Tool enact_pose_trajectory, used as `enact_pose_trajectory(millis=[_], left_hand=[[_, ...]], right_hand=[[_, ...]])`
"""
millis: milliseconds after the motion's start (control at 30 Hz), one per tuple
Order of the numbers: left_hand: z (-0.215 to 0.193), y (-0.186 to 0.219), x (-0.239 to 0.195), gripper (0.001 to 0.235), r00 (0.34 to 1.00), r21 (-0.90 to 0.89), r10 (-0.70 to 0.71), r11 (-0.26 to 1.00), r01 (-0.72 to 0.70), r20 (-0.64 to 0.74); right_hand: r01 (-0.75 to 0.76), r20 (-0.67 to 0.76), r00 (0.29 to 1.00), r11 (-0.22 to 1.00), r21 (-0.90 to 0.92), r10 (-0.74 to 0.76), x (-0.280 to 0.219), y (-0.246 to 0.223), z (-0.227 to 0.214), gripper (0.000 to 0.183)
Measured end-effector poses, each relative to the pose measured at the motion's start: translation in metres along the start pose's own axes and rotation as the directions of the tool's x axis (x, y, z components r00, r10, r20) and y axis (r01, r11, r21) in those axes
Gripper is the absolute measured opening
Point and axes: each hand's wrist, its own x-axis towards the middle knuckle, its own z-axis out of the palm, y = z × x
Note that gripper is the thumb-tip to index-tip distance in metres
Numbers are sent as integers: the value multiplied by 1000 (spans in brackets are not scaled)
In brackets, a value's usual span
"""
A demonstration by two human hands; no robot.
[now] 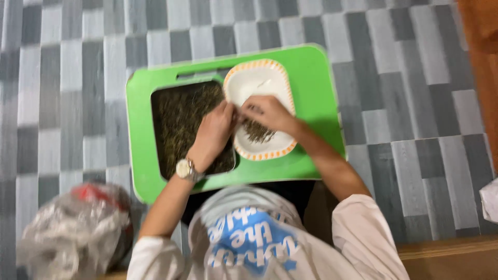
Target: Sorting through dried tea leaves to remove stems and debris by hand
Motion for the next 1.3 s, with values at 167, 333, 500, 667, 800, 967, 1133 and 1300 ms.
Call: enact_pose_trajectory(millis=[167, 333, 500, 667, 800, 967, 1133, 1300], left_hand=[[-2, -29, -14, 15, 997, 76, -46, 996, 51, -65], [-22, -51, -31, 29, 989, 168, -74, 981, 95, -128], [-31, -65, -45, 12, 971, 187, -150, 965, 185, -186], [-39, -64, -46, 8, 977, 166, -122, 974, 151, -173], [-26, -70, -37, 14, 986, 178, -57, 980, 85, -159], [-6, -38, -21, 25, 988, 89, 50, 995, -37, -148], [22, -24, -6, 27, 978, 281, 173, 950, -135, -114], [19, -22, -3, 16, 976, 216, 171, 966, -140, -136]], right_hand=[[-58, -42, 997, 998, -5, 58, 2, -6, -5, 6], [-76, -70, 995, 997, 4, 76, 0, 5, -1, 2], [-30, -26, 999, 1000, 7, 31, 8, -23, -12, 6], [-41, -40, 998, 998, -52, 39, 9, -34, -14, 5], [-27, -42, 999, 996, -85, 24, 11, -44, -16, 7], [-29, 2, 1000, 998, -62, 29, 10, -46, -18, 1], [-41, 25, 999, 998, -50, 42, 10, -54, -20, 6], [-32, 25, 999, 999, -40, 33, 11, -61, -21, 8]])
